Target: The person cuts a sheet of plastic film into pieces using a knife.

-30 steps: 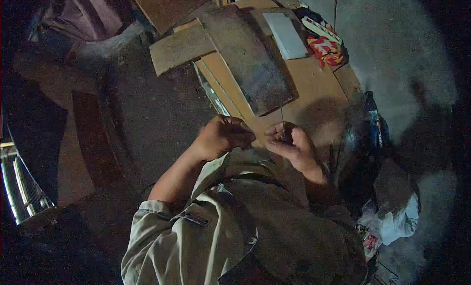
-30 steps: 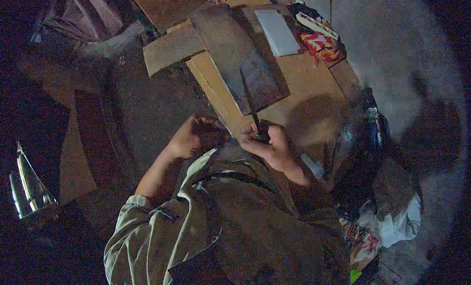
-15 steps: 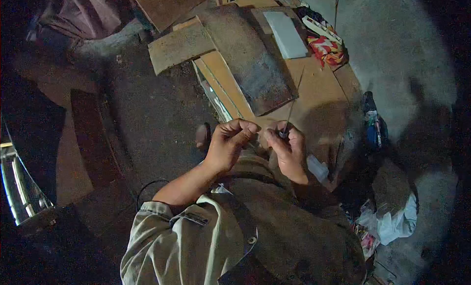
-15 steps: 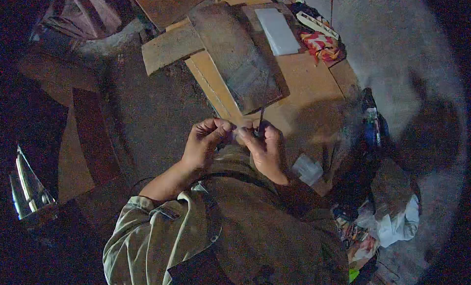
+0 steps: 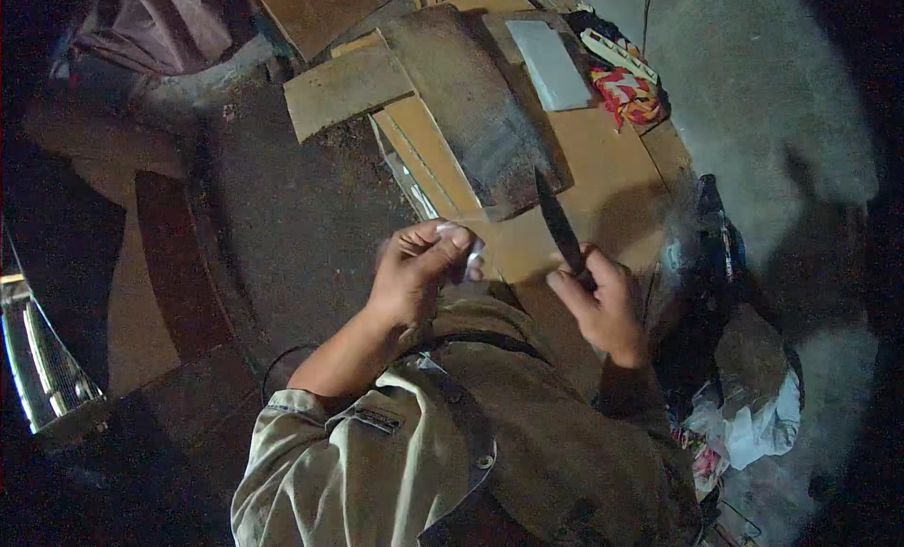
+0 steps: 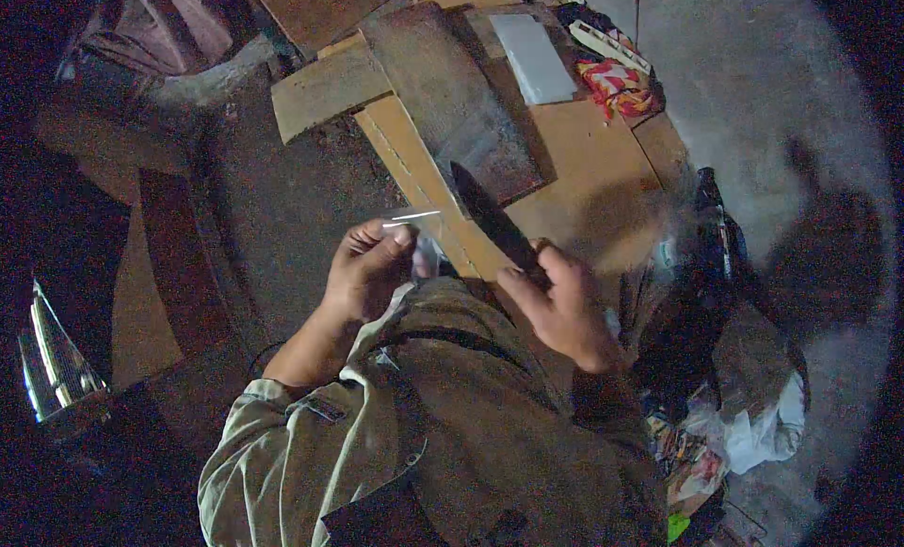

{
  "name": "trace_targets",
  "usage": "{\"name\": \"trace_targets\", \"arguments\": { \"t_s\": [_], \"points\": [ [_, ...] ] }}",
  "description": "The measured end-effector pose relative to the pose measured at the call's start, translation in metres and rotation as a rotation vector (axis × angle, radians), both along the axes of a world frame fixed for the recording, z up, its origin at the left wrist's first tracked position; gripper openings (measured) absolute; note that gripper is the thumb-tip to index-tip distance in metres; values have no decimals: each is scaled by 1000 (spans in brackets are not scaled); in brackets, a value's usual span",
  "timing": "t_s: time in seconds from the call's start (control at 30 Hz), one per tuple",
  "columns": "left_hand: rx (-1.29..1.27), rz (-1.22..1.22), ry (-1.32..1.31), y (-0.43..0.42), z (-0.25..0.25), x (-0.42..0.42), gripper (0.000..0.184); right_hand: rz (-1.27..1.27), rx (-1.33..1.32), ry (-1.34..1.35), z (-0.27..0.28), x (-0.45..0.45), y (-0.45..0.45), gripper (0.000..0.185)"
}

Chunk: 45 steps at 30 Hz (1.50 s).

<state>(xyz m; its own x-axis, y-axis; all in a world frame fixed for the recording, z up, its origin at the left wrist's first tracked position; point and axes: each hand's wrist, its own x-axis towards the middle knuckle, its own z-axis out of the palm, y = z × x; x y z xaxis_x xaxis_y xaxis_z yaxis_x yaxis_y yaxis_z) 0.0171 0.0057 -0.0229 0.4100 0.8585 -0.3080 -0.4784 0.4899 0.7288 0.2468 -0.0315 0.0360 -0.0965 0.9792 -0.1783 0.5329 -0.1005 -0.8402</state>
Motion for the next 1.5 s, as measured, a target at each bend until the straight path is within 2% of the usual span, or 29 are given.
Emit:
{"name": "trace_targets", "arguments": {
  "t_s": [0.03, 0.1, 0.2, 0.27, 0.33, 0.43, 0.57, 0.63, 0.77, 0.87, 0.97, 1.03, 1.13, 1.23, 1.47, 1.5],
  "points": [
    [8, 19, -67, 1, 1, -3, 15, 2, 0, 0, 10, 7, 0, 20],
    [41, 24, -156, 4, 4, -9, 15, 107, -158, -198, 24, 17, 1, 22],
    [43, 38, -126, 3, 13, -14, 15, 135, -66, -113, 19, 24, -6, 26],
    [58, 37, -119, 2, 13, -15, 15, 122, -129, -54, 19, 26, -7, 28],
    [56, 32, -128, 1, 15, -13, 15, 223, -26, -262, 25, 27, -6, 31],
    [71, 3, -113, 1, 10, -17, 14, 197, -105, -254, 37, 20, -3, 33],
    [56, 25, -98, -1, 15, -14, 13, 195, -65, -267, 23, 26, -6, 36],
    [141, -34, -53, 0, 14, -14, 12, 228, 102, -372, 21, 25, -6, 37],
    [161, -142, 140, -2, 14, -18, 14, 234, 41, -341, 14, 22, -2, 30],
    [197, -194, 179, -6, 13, -12, 13, 195, 96, -296, 11, 15, -1, 29],
    [172, -221, 175, -9, 13, -6, 13, 262, 92, -328, 9, 11, 3, 27],
    [255, -218, 239, -12, 7, -3, 12, 252, 197, -332, -3, 10, 2, 26],
    [192, -276, 215, -15, 4, -2, 12, 308, 135, -382, 7, 2, 7, 30],
    [164, -351, 141, -15, 16, 2, 11, 352, 185, -397, -1, -2, 9, 31],
    [141, -382, 196, -17, -10, -5, 9, 400, 218, -428, 1, 5, 17, 34],
    [166, -410, 129, -13, -11, -8, 9, 381, 137, -509, 8, 8, 20, 34]
  ]
}}
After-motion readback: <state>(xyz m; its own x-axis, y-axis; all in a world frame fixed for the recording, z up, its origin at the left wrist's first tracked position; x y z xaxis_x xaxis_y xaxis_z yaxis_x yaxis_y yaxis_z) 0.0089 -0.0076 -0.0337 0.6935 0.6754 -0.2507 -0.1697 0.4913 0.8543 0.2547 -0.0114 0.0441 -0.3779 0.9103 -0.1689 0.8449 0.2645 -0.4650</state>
